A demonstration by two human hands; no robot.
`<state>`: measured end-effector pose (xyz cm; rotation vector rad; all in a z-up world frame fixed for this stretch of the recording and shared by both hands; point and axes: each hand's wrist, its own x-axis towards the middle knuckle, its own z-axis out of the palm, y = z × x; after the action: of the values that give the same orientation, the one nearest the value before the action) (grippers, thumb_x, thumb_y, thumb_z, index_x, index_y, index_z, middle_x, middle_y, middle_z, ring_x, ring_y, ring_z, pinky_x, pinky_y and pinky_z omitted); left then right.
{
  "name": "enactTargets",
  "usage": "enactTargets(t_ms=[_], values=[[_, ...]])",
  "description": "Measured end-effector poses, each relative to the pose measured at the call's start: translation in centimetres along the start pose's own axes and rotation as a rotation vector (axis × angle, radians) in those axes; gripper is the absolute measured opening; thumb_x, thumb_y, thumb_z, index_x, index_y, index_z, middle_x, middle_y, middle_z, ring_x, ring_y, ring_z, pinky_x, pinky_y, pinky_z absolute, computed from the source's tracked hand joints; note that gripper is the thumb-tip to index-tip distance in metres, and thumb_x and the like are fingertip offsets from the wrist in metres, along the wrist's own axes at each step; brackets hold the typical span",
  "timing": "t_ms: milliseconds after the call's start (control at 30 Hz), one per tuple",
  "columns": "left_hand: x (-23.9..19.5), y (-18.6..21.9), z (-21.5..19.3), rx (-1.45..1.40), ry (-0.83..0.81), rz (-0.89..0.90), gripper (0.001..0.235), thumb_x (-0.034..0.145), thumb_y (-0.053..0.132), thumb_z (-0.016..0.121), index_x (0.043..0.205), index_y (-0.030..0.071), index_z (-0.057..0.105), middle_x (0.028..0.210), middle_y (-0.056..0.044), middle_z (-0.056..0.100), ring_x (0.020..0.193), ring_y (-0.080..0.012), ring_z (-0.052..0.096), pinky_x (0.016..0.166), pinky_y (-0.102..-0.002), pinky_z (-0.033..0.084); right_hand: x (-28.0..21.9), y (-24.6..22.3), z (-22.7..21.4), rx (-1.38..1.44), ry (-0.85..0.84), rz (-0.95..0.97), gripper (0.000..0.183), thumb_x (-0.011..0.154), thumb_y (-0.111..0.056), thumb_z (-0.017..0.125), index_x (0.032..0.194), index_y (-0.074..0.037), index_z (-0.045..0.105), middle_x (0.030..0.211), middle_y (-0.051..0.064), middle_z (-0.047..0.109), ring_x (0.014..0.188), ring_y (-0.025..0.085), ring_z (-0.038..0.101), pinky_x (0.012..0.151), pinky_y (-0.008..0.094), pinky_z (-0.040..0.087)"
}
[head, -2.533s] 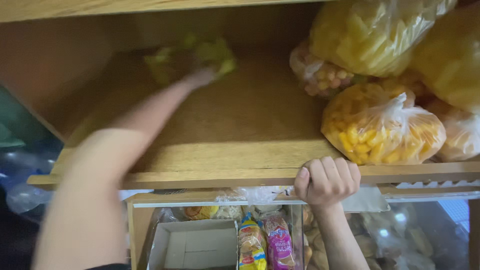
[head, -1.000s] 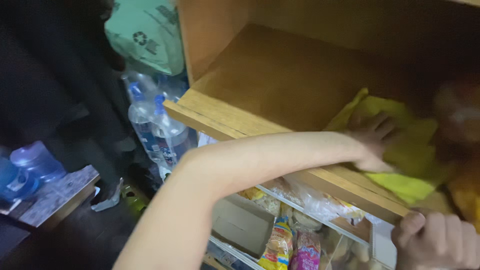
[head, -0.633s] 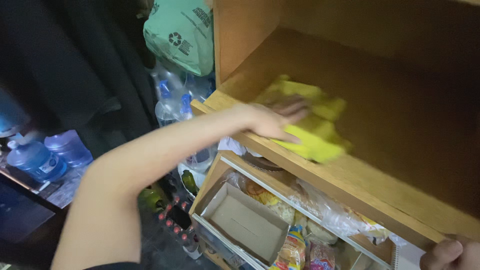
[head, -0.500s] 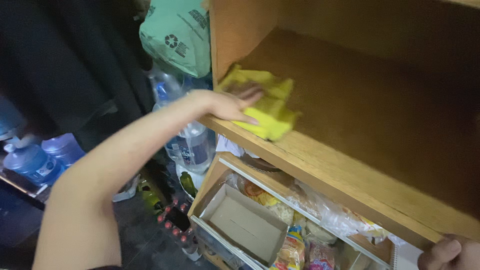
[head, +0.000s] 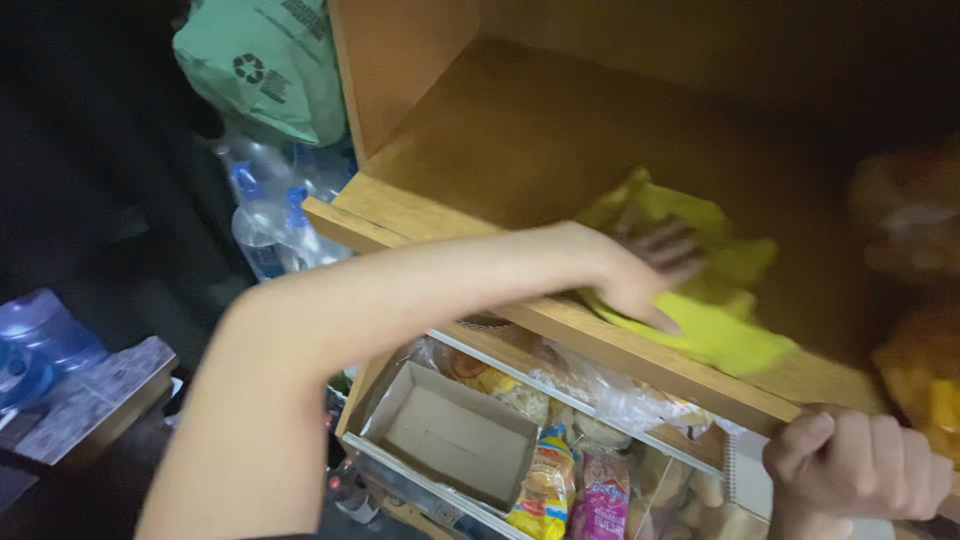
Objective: The person wipes the surface of a wooden shelf with a yellow cloth, moving the cloth across the empty sections and around stored bags of snacks.
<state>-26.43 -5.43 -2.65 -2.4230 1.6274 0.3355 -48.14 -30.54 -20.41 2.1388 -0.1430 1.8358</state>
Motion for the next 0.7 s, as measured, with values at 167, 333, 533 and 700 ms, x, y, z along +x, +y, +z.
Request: enactTargets(t_ms=[167, 333, 533, 700], values=[[6.9, 4.4, 0.9, 0.079, 0.099, 0.014, 0.112, 0.106, 0.085, 0.045, 0.182, 0.021, -0.005, 0.192, -0.008, -0.015, 0.173, -0.0373, -0.022, 0.131, -0.082, -0.007, -0.5, 0.4, 0.6, -0.024, -0.018, 0.012, 0.057, 0.125, -0.032, 0.05, 0.074, -0.009, 0.052, 0.075, 0.016, 0.053, 0.072, 0.044, 0.052, 0.076, 0.054, 0.03], [3.1, -0.8, 3.0, 0.087, 0.12, 0.091, 0.099, 0.112, 0.073, 0.046, 0.183, 0.024, -0.004, 0.191, -0.009, -0.017, 0.174, -0.0306, -0.021, 0.133, -0.075, -0.007, -0.1, 0.1, -1.1, -0.038, -0.094, -0.021, 0.049, 0.127, -0.026, 0.052, 0.081, -0.01, 0.058, 0.08, 0.016, 0.055, 0.076, 0.043, 0.053, 0.079, 0.054, 0.035], [-7.6, -15.0, 5.9, -0.132, 0.111, 0.155, 0.109, 0.108, 0.051, 0.066, 0.181, 0.021, -0.009, 0.191, -0.013, -0.018, 0.174, -0.0347, -0.023, 0.134, -0.072, -0.007, -1.5, 0.6, -0.2, 0.115, -0.129, 0.015, 0.047, 0.132, -0.017, 0.056, 0.088, -0.007, 0.07, 0.087, 0.019, 0.061, 0.082, 0.045, 0.053, 0.08, 0.057, 0.041], [-18.3, -21.6, 6.4, -0.313, 0.093, -0.054, 0.117, 0.095, 0.021, 0.075, 0.181, 0.027, -0.003, 0.191, -0.013, -0.016, 0.176, -0.0318, -0.018, 0.139, -0.059, -0.005, -1.2, 0.3, -0.3, 0.175, -0.097, 0.016, 0.048, 0.127, -0.015, 0.057, 0.082, -0.001, 0.063, 0.084, 0.025, 0.054, 0.078, 0.049, 0.048, 0.077, 0.06, 0.037]])
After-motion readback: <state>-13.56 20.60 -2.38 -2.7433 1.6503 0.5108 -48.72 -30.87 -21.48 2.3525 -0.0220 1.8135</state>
